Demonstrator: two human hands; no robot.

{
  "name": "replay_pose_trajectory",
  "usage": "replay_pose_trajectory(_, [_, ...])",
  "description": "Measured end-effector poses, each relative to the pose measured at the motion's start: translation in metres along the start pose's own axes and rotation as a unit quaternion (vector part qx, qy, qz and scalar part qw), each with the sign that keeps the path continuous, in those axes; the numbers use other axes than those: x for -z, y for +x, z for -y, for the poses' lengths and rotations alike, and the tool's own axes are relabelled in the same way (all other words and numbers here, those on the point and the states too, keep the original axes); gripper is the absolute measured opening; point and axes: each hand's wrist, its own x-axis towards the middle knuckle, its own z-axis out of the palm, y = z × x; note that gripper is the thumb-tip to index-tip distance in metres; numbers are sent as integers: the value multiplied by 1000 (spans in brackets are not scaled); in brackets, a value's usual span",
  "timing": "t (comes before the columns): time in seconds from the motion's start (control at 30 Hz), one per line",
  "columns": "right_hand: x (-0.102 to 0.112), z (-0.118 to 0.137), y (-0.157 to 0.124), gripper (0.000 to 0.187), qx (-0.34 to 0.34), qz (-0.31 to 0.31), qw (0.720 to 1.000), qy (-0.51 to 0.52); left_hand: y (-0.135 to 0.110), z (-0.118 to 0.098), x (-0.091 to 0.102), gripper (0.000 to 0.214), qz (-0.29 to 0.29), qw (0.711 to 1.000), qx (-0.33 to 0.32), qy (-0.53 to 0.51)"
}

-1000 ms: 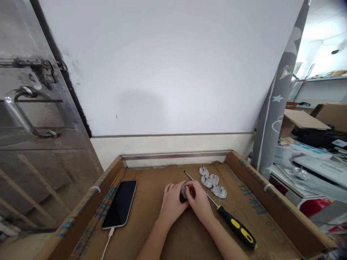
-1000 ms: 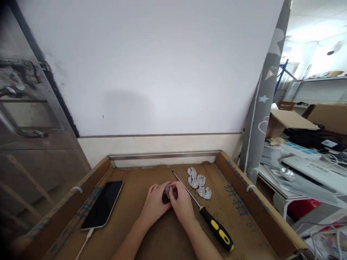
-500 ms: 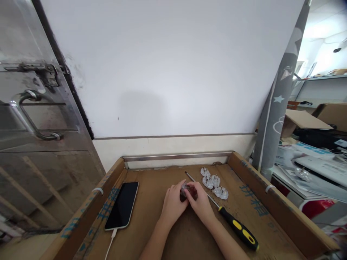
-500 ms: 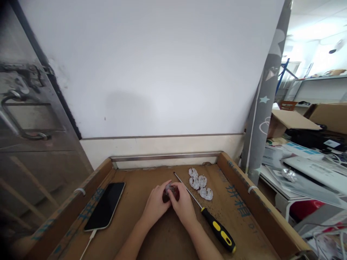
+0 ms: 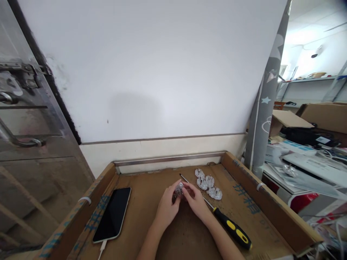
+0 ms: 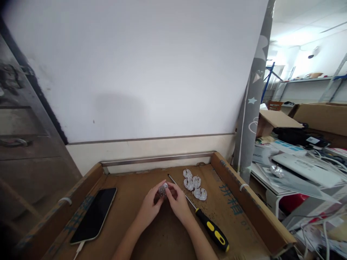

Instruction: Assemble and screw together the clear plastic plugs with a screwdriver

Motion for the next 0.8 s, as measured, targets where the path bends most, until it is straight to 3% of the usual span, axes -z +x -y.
replay_pose_trajectory(0.13, [1,-1,1,39,-8,-5,1000,14,2,-5,-1,43,7,993,46,-109])
replay_pose_trajectory(0.37, [2,5,0,40,-3,-27,1000,15,10,-8,-3,44,-27,953,114,-278])
replay_pose_trajectory(0.8, [1,6,1,34,23,-4,999,34,9,-7,-2,31,-50,974,75,-210])
